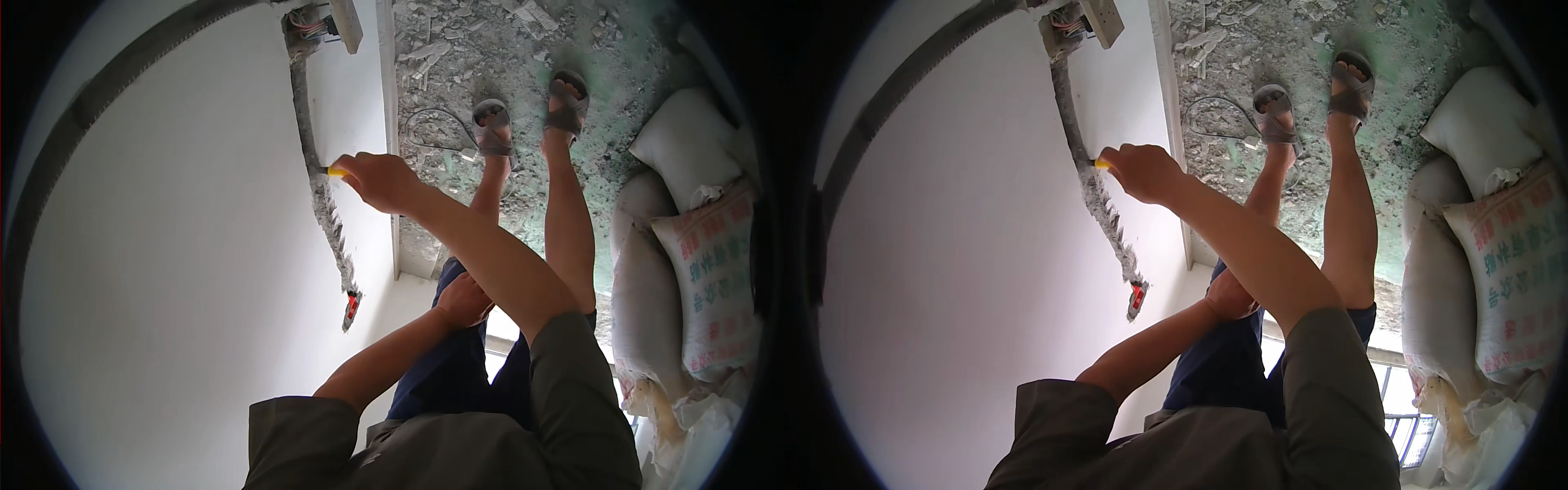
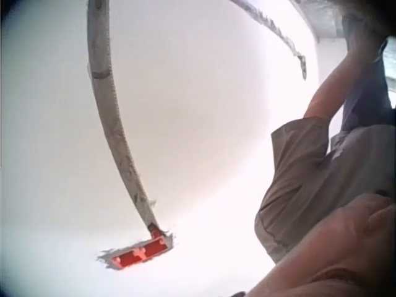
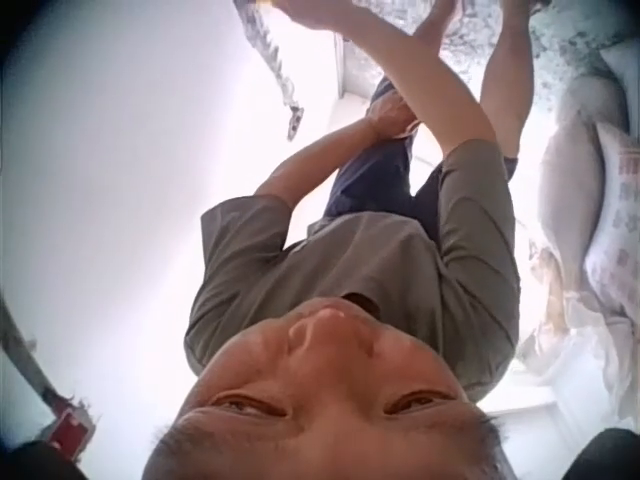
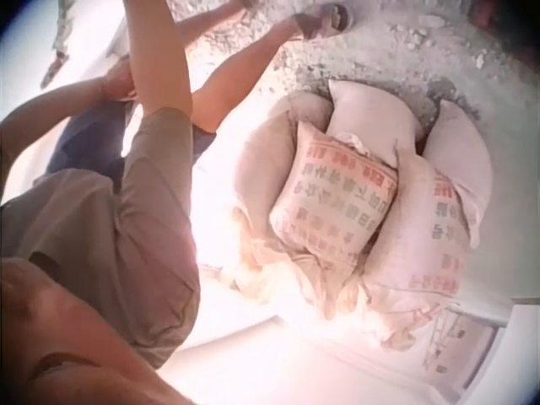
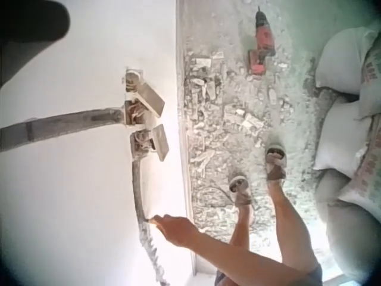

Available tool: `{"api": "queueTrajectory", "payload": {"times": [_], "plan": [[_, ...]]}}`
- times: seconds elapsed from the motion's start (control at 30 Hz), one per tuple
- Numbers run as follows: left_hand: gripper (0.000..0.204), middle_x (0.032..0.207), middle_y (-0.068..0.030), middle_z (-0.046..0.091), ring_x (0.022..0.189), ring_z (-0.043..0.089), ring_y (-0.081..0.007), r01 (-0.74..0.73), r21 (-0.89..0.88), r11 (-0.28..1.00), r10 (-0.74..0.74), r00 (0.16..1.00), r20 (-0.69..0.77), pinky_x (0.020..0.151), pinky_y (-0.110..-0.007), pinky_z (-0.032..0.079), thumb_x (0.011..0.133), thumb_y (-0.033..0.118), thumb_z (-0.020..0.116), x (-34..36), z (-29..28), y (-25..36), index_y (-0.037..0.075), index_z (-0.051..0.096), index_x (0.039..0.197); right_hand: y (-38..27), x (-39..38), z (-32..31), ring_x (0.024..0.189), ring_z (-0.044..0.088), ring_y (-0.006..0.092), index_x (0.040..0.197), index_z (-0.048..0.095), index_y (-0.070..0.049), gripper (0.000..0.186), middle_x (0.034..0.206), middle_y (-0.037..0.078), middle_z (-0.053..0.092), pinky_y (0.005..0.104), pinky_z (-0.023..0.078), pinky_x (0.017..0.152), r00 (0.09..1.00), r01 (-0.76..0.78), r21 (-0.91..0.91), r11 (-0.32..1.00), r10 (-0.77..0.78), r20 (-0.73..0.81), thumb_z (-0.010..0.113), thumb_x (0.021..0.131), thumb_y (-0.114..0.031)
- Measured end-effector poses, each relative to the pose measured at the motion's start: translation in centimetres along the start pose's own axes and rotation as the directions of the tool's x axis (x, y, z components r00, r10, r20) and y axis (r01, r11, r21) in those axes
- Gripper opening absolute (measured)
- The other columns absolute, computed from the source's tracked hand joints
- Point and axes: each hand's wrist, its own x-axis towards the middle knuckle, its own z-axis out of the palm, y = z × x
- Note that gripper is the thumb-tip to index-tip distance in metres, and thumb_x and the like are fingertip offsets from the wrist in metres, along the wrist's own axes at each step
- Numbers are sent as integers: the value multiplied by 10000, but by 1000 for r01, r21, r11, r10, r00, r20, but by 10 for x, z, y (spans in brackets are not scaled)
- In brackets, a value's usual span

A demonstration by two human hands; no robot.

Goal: The recorder is preparing electrical wires and a conduit in a wall cutout during a renovation.

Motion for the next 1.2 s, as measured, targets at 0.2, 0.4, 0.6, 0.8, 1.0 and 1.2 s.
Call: {"api": "queueTrajectory", "payload": {"times": [0.2,0.4,0.6,0.8,1.0,1.2], "plan": [[242,1161,-110,619,1129,563,-285,98,-20,995,-97,994,53,976,-416,433,876,205,597,-2,1,1,95,632,1089,-18,26,-35,807,675,298,1188,540,-99,245,992,107,677,409,540,709,923,1,180,984,68,-379,548,969,-208],[405,1248,-121,605,1200,539,-318,92,-88,992,-94,995,-27,1011,-431,418,841,233,662,-12,16,-14,86,614,1215,-15,2,17,763,674,283,1179,547,-139,220,899,105,651,409,545,665,995,-22,-22,1000,20,-100,542,975,-220],[405,1298,-146,575,1250,498,-339,126,-111,986,-110,983,146,1071,-471,365,840,203,615,-11,30,-15,79,603,1225,3,-27,40,781,677,292,1157,524,-84,226,956,120,651,408,543,668,999,35,25,999,-35,8,534,975,-217],[402,1301,-122,578,1248,499,-329,169,-175,970,-143,978,150,1078,-461,356,836,212,625,-12,45,-7,104,613,1222,-6,9,8,799,680,286,1154,531,-76,223,967,115,683,404,543,680,978,-5,100,995,26,-207,520,991,-228],[451,1332,-89,573,1278,492,-289,47,-100,994,-59,992,-114,1063,-440,373,898,341,601,-36,81,-17,103,592,1281,22,-38,82,791,663,316,1117,513,-75,214,904,112,645,430,521,686,972,-111,10,994,106,209,539,976,-235],[369,1276,-102,602,1231,522,-311,99,-103,990,-102,995,-22,1053,-447,386,859,240,599,-23,69,-10,126,632,1209,35,-12,75,830,656,287,1097,523,-83,151,919,101,638,408,532,713,987,156,-89,984,-159,-27,529,951,-118]]}}
